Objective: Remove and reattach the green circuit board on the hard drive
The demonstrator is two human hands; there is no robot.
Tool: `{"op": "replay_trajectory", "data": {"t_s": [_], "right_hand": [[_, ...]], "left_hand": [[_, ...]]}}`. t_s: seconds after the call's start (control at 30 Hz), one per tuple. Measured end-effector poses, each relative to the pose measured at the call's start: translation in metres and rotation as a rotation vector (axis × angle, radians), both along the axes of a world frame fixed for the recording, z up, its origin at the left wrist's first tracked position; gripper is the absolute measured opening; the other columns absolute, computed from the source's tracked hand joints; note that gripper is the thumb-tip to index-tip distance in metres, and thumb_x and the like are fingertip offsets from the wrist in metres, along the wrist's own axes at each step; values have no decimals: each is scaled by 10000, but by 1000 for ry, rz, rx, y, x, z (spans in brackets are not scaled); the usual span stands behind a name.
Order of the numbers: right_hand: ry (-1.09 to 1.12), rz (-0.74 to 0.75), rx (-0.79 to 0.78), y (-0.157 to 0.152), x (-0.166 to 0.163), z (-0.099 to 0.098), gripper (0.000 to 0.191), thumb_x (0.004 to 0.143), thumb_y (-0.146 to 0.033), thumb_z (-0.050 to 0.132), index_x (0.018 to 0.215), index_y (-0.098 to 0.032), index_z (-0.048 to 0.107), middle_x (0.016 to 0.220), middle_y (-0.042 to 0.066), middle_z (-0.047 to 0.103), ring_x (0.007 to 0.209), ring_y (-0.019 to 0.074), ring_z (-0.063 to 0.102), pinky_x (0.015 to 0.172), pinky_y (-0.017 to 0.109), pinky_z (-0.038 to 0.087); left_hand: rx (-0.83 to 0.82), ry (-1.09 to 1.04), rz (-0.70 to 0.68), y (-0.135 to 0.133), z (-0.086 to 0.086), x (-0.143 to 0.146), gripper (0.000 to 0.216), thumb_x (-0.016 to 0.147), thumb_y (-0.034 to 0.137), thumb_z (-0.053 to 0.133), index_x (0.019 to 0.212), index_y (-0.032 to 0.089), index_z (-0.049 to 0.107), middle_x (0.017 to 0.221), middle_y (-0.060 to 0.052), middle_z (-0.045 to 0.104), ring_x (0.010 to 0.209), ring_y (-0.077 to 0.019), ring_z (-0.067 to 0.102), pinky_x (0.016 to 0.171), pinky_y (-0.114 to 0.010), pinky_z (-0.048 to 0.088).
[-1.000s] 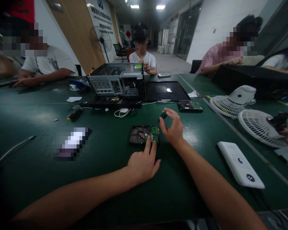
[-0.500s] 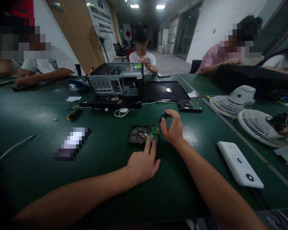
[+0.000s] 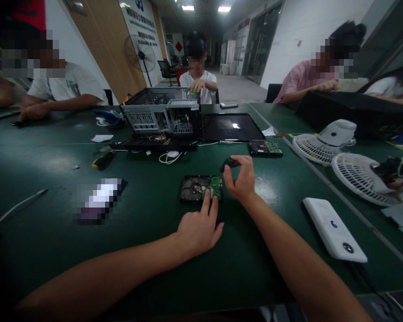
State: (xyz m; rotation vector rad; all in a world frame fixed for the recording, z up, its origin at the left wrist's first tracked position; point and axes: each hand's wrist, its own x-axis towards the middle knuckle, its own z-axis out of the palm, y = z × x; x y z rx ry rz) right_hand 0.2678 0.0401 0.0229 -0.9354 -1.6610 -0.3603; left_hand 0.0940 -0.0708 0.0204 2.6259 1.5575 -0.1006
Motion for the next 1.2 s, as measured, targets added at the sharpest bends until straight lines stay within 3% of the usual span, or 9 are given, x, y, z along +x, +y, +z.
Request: {"op": "replay_trajectory", "data": {"t_s": [0.17, 0.4, 0.67, 0.93, 1.2], "right_hand": [[55, 21, 12, 5, 2, -5, 439, 815, -225, 745, 1176, -238, 495, 1067, 84, 560, 956, 239, 590, 775, 428, 569], [53, 168, -60, 8, 4, -10, 504, 868, -151, 663, 1299, -256, 422, 1361, 149, 544, 1113, 258, 654, 844, 466, 614], [41, 27, 8, 8, 4, -12, 481, 842, -200, 722, 1261, -259, 493, 1200, 100, 583, 1011, 238, 640, 769, 419, 624], [53, 165, -63, 9, 5, -13, 481, 870, -163, 640, 1289, -250, 422, 1320, 143, 548, 1119, 260, 634, 821, 456, 617], [53, 35, 3, 6, 1, -10, 449, 825, -222, 716, 1206, -237, 479, 1100, 93, 564, 997, 248, 601, 782, 442, 591]], "left_hand": [[-4, 1, 0, 0, 0, 0, 817, 965, 558, 426, 1609, 103, 212, 1663, -273, 47, 766, -270, 729, 643, -424, 565], [3, 0, 12, -1, 0, 1, 815, 962, 550, 439, 1610, 107, 219, 1665, -269, 45, 779, -275, 728, 649, -427, 566], [10, 11, 1, 0, 0, 0, 807, 964, 553, 422, 1610, 110, 225, 1667, -259, 43, 758, -265, 726, 633, -421, 566], [-4, 11, 4, 0, 2, 0, 807, 966, 555, 427, 1610, 115, 221, 1663, -270, 60, 767, -259, 725, 648, -412, 565], [-24, 7, 18, 0, 3, 0, 804, 966, 557, 440, 1618, 148, 208, 1667, -262, 60, 805, -271, 727, 669, -413, 558]]}}
